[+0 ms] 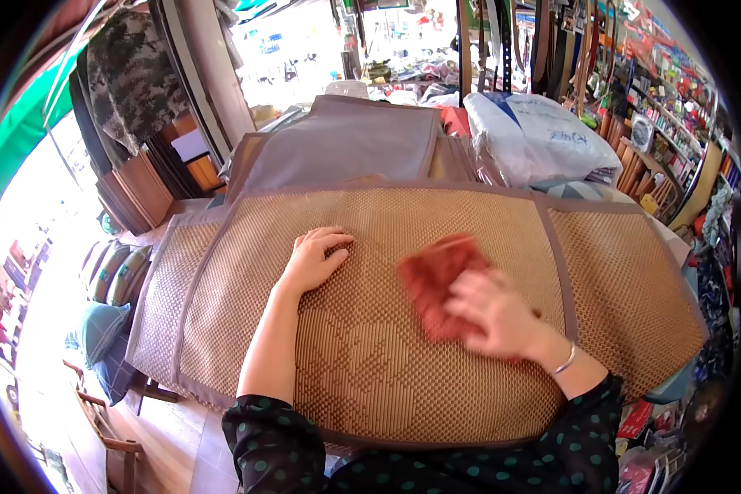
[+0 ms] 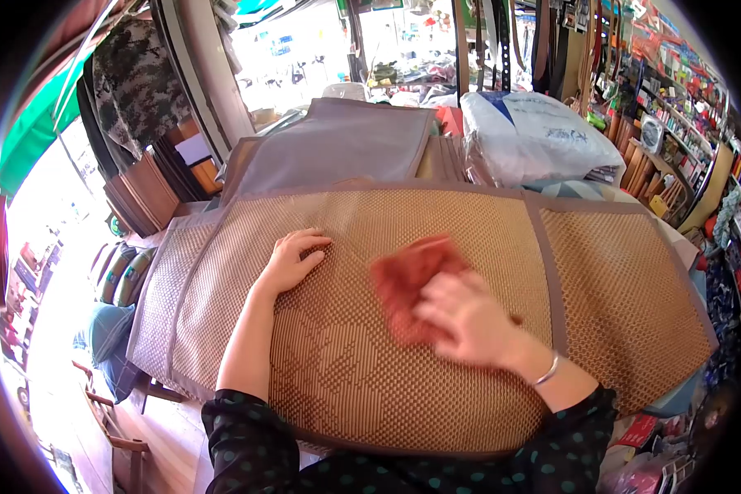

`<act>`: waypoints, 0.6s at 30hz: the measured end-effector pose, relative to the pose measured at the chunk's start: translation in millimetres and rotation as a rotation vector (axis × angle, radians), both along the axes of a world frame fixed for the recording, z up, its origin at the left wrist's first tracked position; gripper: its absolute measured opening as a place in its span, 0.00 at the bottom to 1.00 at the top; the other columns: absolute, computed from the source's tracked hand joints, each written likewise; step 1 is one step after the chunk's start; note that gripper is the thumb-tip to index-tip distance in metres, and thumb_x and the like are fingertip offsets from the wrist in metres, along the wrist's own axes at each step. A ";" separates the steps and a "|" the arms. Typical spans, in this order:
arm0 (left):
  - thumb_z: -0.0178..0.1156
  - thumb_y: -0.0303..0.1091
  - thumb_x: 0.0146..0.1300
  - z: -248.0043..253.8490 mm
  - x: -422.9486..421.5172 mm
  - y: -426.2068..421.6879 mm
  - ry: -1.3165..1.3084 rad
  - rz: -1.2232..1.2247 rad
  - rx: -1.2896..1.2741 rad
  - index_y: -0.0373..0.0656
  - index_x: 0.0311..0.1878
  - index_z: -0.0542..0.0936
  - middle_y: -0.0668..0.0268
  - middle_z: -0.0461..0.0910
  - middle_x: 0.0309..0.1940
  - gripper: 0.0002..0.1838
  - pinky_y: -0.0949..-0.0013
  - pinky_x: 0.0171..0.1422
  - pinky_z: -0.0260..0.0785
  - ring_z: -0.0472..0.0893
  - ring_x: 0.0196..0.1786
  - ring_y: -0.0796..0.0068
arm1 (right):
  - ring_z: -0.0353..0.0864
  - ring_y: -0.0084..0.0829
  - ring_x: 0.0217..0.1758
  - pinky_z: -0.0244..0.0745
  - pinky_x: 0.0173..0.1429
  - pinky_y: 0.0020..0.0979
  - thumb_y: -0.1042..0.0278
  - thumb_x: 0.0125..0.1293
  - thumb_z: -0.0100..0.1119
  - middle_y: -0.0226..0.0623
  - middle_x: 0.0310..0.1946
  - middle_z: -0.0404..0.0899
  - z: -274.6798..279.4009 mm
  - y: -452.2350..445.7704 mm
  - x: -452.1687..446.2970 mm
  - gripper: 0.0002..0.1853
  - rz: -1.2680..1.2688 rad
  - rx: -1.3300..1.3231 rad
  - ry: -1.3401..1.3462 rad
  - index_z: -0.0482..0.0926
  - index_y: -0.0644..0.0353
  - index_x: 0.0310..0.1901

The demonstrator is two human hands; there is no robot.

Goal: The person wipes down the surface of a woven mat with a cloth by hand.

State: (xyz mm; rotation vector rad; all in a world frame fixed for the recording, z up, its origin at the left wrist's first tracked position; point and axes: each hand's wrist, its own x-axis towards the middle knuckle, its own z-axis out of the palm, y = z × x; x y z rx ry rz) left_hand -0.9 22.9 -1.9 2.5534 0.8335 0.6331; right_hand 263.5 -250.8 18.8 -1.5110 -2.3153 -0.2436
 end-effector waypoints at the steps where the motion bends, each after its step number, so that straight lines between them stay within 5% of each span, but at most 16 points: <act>1: 0.61 0.41 0.67 -1.5 -0.1 -0.2 0.012 -0.002 -0.007 0.49 0.59 0.84 0.60 0.75 0.68 0.19 0.51 0.81 0.48 0.67 0.74 0.59 | 0.70 0.43 0.70 0.56 0.76 0.54 0.52 0.47 0.72 0.41 0.61 0.76 -1.5 -6.3 -21.4 0.31 0.131 -0.049 -0.034 0.80 0.50 0.55; 6: 0.61 0.41 0.66 1.8 0.0 -1.7 0.001 0.004 -0.011 0.49 0.59 0.84 0.60 0.75 0.68 0.19 0.51 0.81 0.48 0.67 0.74 0.58 | 0.68 0.40 0.74 0.55 0.77 0.56 0.57 0.45 0.77 0.38 0.64 0.74 0.7 -8.7 -29.6 0.33 0.451 -0.269 0.120 0.80 0.46 0.58; 10: 0.62 0.41 0.67 1.5 -0.4 -1.8 -0.023 0.001 -0.016 0.50 0.59 0.83 0.58 0.75 0.68 0.19 0.50 0.81 0.46 0.67 0.74 0.57 | 0.68 0.48 0.72 0.58 0.78 0.49 0.65 0.49 0.68 0.47 0.64 0.74 -3.6 16.7 44.1 0.29 -0.033 -0.066 0.189 0.80 0.55 0.57; 14: 0.62 0.41 0.67 0.6 -1.6 -0.3 -0.026 -0.010 -0.001 0.50 0.59 0.83 0.58 0.75 0.68 0.19 0.49 0.81 0.46 0.66 0.75 0.56 | 0.68 0.47 0.73 0.59 0.76 0.48 0.56 0.58 0.67 0.48 0.66 0.75 -22.1 17.3 124.0 0.28 -0.481 -0.004 0.236 0.79 0.59 0.59; 18: 0.61 0.42 0.67 0.6 0.1 -0.4 0.006 0.003 0.007 0.51 0.59 0.84 0.61 0.75 0.68 0.19 0.51 0.81 0.48 0.66 0.75 0.59 | 0.68 0.47 0.72 0.58 0.76 0.50 0.55 0.57 0.67 0.46 0.64 0.75 -18.2 11.5 91.1 0.28 -0.439 0.033 0.110 0.79 0.58 0.58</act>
